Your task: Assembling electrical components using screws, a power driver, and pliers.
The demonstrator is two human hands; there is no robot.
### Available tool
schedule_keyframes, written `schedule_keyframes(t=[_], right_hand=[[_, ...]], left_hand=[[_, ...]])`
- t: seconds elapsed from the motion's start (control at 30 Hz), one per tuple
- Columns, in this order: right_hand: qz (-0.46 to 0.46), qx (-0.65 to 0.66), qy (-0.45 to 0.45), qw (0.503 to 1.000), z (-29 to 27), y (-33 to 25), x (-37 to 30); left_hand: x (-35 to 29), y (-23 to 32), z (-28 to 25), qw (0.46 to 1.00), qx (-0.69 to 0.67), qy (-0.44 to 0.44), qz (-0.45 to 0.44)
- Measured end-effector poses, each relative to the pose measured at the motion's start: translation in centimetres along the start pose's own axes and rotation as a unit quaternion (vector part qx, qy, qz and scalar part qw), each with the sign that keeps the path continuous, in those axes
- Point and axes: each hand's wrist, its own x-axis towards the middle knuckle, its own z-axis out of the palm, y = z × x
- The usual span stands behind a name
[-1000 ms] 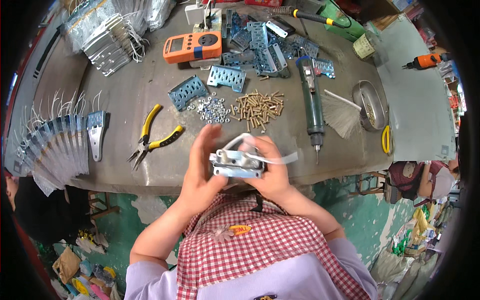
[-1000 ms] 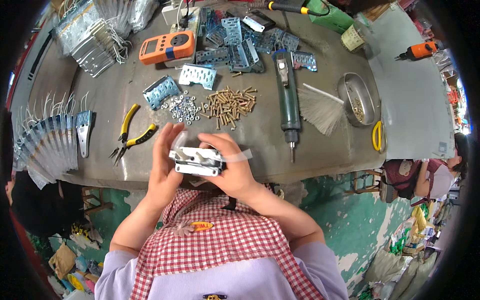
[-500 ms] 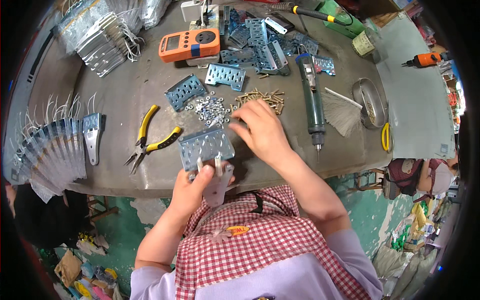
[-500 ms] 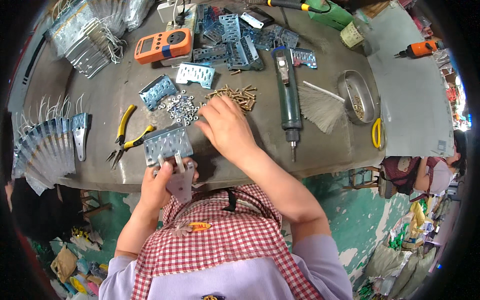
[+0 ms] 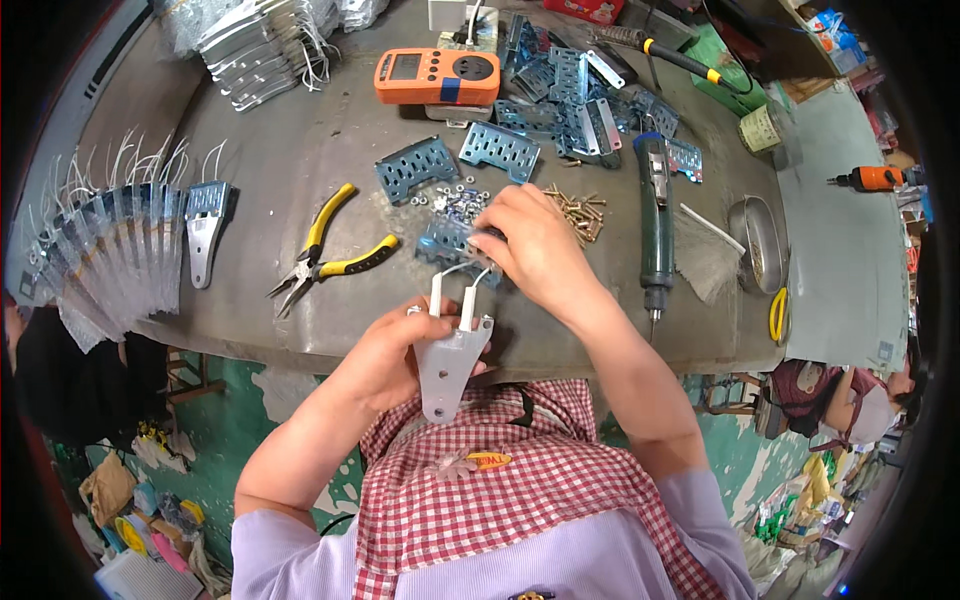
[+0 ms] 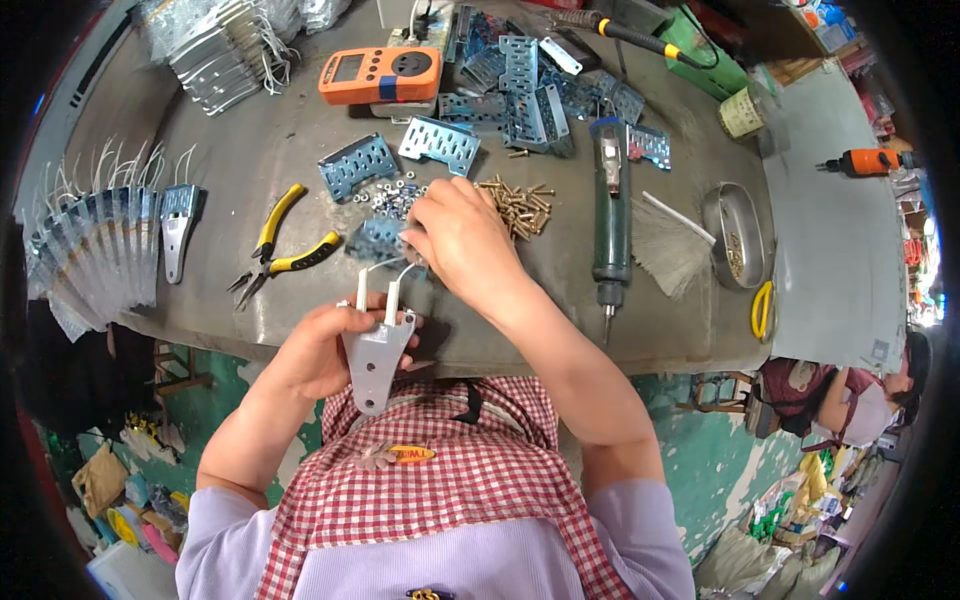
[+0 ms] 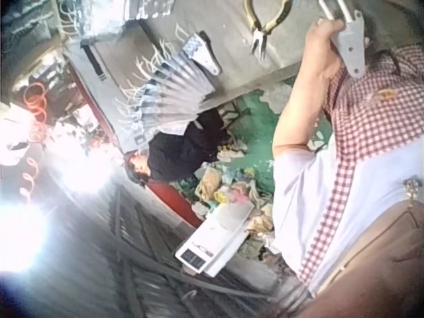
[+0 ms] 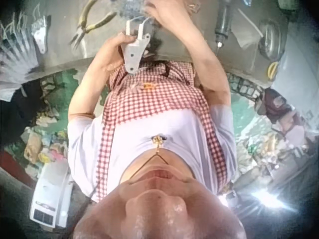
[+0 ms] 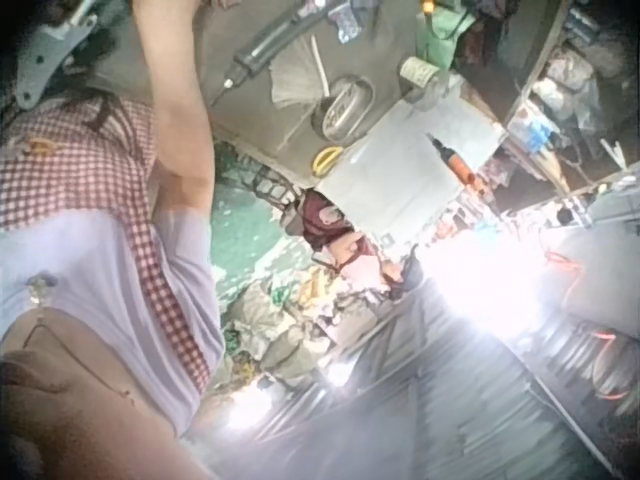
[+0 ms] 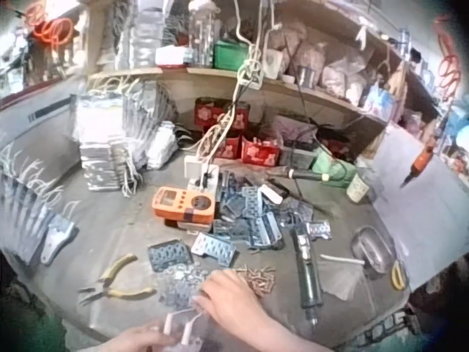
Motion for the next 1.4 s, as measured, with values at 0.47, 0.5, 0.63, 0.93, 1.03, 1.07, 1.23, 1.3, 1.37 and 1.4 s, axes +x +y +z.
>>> schedule_keyframes(t=[0.47, 0.5, 0.63, 0.93, 1.03, 1.07, 1.23, 1.3, 1.37, 1.4], right_hand=[[0.049, 0.059, 0.081, 0.994, -2.2, -3.2, -4.7], [0.056, 0.057, 0.081, 0.993, -2.0, -3.4, -5.3], [0.006, 0.055, 0.083, 0.995, -2.6, -4.1, -6.3], [0.019, 0.054, 0.083, 0.995, -2.3, -4.1, -6.7], [0.018, 0.092, 0.093, 0.991, -2.0, -3.0, -5.9], [0.061, 0.082, 0.087, 0.991, -1.9, -1.9, -5.2], [-0.052, -0.213, 0.001, 0.976, -0.6, 1.7, -1.6], [-0.066, -0.19, 0.024, 0.979, -0.9, 1.6, -0.8], [-0.04, -0.087, 0.065, 0.993, -1.5, 1.2, -1.0], [-0.043, -0.082, 0.066, 0.994, -1.5, 0.1, -1.3]], left_hand=[[-2.0, -4.9, 1.6, 0.999, 0.036, -0.028, -0.029], [-1.9, -5.0, 1.7, 0.998, 0.052, -0.032, -0.022], [-1.2, -5.2, 1.6, 0.992, 0.106, -0.041, -0.051], [-1.2, -4.5, 1.2, 0.994, 0.097, -0.005, 0.041], [-1.2, -3.7, 0.2, 0.994, 0.098, 0.022, 0.032], [-1.3, -3.6, -0.2, 0.992, 0.112, 0.044, 0.039], [-1.3, -1.8, 0.6, 0.98, 0.115, 0.07, 0.149], [-1.0, -1.2, 0.3, 0.977, 0.124, 0.08, 0.152], [-0.8, -1.1, 0.2, 0.974, 0.123, 0.092, 0.165], [-0.6, -0.9, 0.0, 0.973, 0.124, 0.098, 0.167]])
